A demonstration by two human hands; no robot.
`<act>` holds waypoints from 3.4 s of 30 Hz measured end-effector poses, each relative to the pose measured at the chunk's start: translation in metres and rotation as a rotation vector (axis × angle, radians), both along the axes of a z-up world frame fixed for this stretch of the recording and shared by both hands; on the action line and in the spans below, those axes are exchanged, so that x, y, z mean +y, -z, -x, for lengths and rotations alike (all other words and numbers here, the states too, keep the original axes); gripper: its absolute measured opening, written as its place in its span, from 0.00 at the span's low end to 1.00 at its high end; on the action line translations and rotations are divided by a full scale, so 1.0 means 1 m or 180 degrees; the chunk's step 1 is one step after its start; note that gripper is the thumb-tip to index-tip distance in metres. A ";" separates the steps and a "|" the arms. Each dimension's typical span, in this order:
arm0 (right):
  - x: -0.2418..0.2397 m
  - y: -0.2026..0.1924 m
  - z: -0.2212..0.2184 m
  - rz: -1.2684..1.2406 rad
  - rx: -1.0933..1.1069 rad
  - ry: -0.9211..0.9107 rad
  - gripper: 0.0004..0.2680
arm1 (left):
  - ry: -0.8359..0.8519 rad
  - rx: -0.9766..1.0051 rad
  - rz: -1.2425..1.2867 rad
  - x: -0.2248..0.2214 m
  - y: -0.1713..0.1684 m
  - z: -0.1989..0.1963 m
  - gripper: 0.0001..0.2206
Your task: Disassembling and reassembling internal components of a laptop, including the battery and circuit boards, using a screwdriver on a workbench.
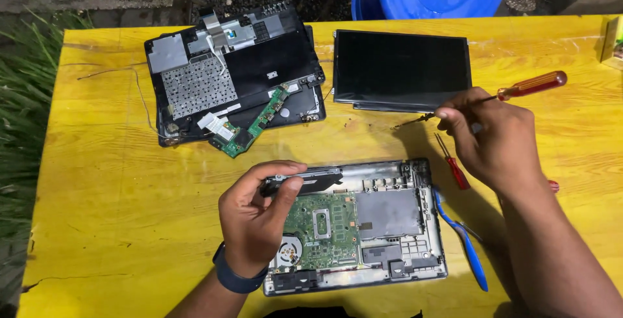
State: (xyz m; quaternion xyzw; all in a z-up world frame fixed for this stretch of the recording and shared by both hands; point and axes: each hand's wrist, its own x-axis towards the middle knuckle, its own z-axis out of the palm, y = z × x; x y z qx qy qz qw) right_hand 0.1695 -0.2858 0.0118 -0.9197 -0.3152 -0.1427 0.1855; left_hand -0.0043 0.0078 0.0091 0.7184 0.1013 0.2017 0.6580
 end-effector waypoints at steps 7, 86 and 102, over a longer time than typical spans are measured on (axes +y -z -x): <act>0.002 0.003 -0.002 -0.0135 0.0147 -0.0104 0.09 | 0.0069 -0.0047 0.0006 0.000 0.000 0.000 0.06; 0.023 -0.069 0.135 -0.1442 0.0953 -0.0119 0.10 | 0.0910 -0.0739 -0.0404 -0.019 0.005 0.003 0.03; 0.000 -0.072 0.123 -0.0930 0.1035 -0.0523 0.12 | 0.0751 -0.1024 -0.1274 -0.022 0.015 0.011 0.06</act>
